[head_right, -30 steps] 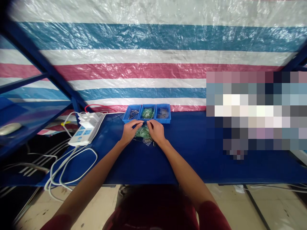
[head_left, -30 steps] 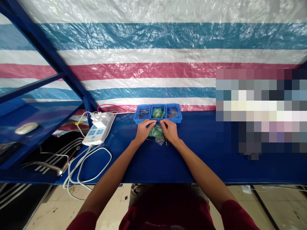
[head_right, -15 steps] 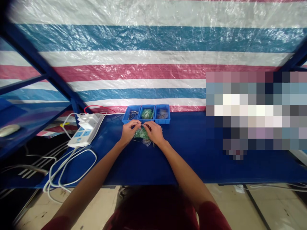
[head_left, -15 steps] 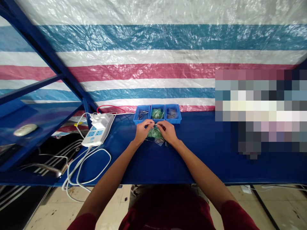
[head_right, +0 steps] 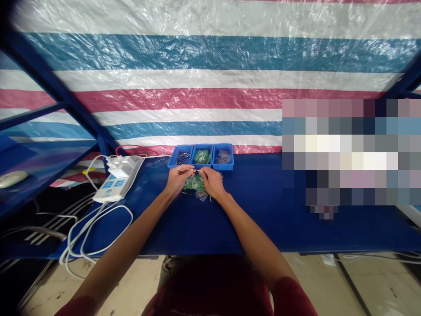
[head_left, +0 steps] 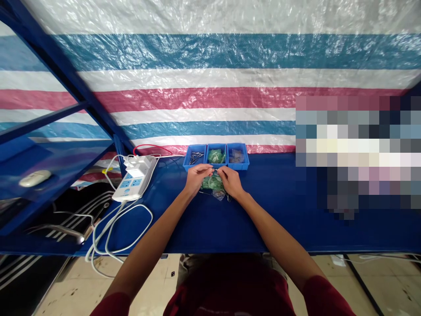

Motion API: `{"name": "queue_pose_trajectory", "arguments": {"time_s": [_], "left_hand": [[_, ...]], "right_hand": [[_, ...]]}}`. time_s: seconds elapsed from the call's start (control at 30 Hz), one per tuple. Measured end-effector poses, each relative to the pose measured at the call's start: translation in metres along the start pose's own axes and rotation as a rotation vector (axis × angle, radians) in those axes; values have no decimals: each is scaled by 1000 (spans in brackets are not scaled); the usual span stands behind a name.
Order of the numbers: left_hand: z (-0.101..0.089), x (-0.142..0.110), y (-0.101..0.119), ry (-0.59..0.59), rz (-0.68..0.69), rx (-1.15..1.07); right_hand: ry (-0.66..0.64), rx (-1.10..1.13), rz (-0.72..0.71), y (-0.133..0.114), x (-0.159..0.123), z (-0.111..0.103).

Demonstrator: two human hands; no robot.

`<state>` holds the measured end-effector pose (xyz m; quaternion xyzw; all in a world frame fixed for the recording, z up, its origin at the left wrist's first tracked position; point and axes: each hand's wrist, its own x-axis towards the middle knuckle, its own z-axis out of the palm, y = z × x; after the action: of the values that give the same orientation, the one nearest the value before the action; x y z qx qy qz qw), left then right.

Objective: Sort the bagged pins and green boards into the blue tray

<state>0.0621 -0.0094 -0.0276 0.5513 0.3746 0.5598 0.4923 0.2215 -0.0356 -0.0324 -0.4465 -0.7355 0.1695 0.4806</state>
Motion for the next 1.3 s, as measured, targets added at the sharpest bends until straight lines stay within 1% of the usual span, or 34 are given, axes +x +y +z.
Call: {"name": "queue_pose_trajectory", "arguments": {"time_s": [0.1, 0.23, 0.33, 0.47, 0.57, 0.7, 0.8, 0.93, 1.13, 1.23, 1.3], "left_hand": [[1, 0, -2, 3, 2, -3], [-2, 2, 1, -2, 55, 33], [-5, 3, 5, -38, 49, 44], [-6, 2, 8, -82, 66, 202], [-5, 1, 11, -94, 94, 272], [-2, -2, 14, -98, 95, 238], [-1, -3, 15, -76, 80, 220], [0, -3, 14, -42, 75, 202], [-2, -2, 13, -22, 82, 211], [-2, -1, 12, -14, 93, 192], [-3, -1, 12, -28, 72, 160]], "right_hand": [[-23, -20, 5, 0, 0, 2], [-13, -44, 10, -1, 0, 3], [33, -53, 32, -2, 0, 1], [127, -28, 46, -3, 0, -1], [157, -1, 38, -2, 0, -1], [89, 31, 3, -1, -1, 1], [36, 25, -22, 0, -1, 3], [-2, 0, -50, 1, -1, 4], [3, 12, -73, -2, -1, 1], [12, 13, -52, -2, 0, 0], [26, 20, -42, -2, 0, 0]]}}
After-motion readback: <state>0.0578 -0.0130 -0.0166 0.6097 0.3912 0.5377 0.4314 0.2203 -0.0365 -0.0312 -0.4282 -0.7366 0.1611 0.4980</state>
